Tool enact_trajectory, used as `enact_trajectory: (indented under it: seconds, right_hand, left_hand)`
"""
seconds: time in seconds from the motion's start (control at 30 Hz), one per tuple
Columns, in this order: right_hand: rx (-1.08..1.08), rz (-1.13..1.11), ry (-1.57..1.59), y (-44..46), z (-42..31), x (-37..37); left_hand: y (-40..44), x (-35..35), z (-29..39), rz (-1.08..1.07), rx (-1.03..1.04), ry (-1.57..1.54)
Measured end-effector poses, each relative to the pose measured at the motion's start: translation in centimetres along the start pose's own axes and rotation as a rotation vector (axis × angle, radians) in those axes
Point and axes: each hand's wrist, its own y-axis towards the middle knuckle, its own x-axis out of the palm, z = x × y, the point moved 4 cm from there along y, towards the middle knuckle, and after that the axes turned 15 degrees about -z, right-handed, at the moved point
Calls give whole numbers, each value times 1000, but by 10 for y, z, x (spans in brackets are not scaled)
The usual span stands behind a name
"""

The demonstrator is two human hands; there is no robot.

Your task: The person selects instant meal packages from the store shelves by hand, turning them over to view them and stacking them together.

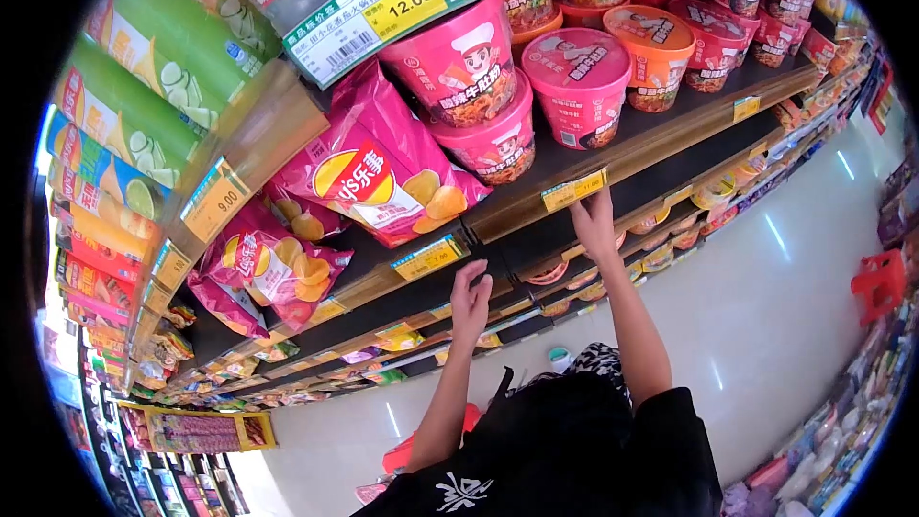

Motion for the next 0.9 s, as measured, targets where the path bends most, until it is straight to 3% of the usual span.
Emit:
enact_trajectory:
  seconds: [0.1,0.2,0.33,0.43,0.53,0.57,0.67,0.73,0.8,0.9]
  right_hand:
    - [265,-104,-49,10,29,-5]
    - [86,-258,-592,19,44,2]
    - [-11,-266,-570,19,56,10]
    - [79,-253,-664,14,77,24]
    - [25,-163,-801,11,85,35]
    - [109,-121,-528,11,92,35]
    - [94,-143,-698,10,82,38]
    - [75,-100,-360,18,96,37]
    - [52,-97,-263,17,97,30]
    - [1,-143,-371,17,65,27]
  left_hand:
    - [13,-6,1,-29,-88,-24]
    - [22,-10,0,-8,-95,-34]
    - [34,-9,4,-87,-131,-67]
    - [45,-3,11,-125,-281,0]
    - [56,4,-3,-75,-200,69]
    - [60,6,-7,-79,-203,71]
    - [72,13,-4,-156,-241,35]
    - [76,12,1,-116,-257,74]
    - [81,10,-15,-61,-309,72]
    - [87,12,-28,5,-217,-34]
